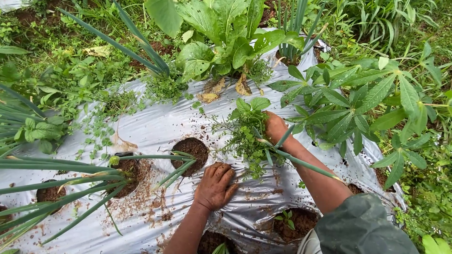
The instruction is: The person weeds a garden bed by hand, pulling unwanted plants from around onions and other crops growing through a plastic mulch sheet. Later, the person uses a small hand hoe to loosen the soil and remove weeds from around leafy green vegetables.
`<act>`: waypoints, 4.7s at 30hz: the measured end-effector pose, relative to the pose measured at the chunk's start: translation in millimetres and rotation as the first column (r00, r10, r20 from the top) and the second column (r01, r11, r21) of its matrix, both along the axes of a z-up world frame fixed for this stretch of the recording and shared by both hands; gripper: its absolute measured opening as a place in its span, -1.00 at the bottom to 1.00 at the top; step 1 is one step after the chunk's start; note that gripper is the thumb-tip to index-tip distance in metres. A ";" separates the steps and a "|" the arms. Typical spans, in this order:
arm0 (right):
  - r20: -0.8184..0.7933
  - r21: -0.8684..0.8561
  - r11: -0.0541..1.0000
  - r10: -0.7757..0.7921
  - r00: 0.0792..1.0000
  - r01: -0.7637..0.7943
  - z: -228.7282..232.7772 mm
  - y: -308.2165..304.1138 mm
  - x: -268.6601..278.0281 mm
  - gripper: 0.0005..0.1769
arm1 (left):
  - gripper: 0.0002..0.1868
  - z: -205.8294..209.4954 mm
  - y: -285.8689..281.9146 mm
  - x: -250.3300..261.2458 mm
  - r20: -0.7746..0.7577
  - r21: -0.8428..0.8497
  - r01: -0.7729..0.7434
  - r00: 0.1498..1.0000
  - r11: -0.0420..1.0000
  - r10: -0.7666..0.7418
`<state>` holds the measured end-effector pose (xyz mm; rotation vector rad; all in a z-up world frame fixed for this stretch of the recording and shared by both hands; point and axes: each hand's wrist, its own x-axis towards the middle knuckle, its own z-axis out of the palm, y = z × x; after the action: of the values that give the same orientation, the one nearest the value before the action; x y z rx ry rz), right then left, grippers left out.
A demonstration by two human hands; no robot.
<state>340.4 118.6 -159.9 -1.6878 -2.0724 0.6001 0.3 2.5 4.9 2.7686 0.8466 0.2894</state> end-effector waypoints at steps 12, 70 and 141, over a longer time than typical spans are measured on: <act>-0.050 0.044 0.999 0.032 0.998 -0.029 -20.3 -14.9 26.5 -0.63 | -0.40 0.9 -0.3 -0.3 0.026 -0.003 0.005 1.000 1.000 -0.005; 0.475 -0.177 0.984 0.108 0.874 -0.025 43.5 -6.3 18.9 -0.82 | -0.62 -5.9 -0.8 3.8 0.240 0.175 -0.055 0.971 0.983 0.012; -0.559 -0.286 0.767 -0.621 0.550 0.575 244.6 -87.8 53.2 -0.53 | -0.61 -15.9 1.6 1.5 0.230 0.188 -0.053 0.973 0.981 0.008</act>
<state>393.7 30.9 84.6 -1.7588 -0.9133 0.8472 1.7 4.2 -11.0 2.8237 0.8421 0.7174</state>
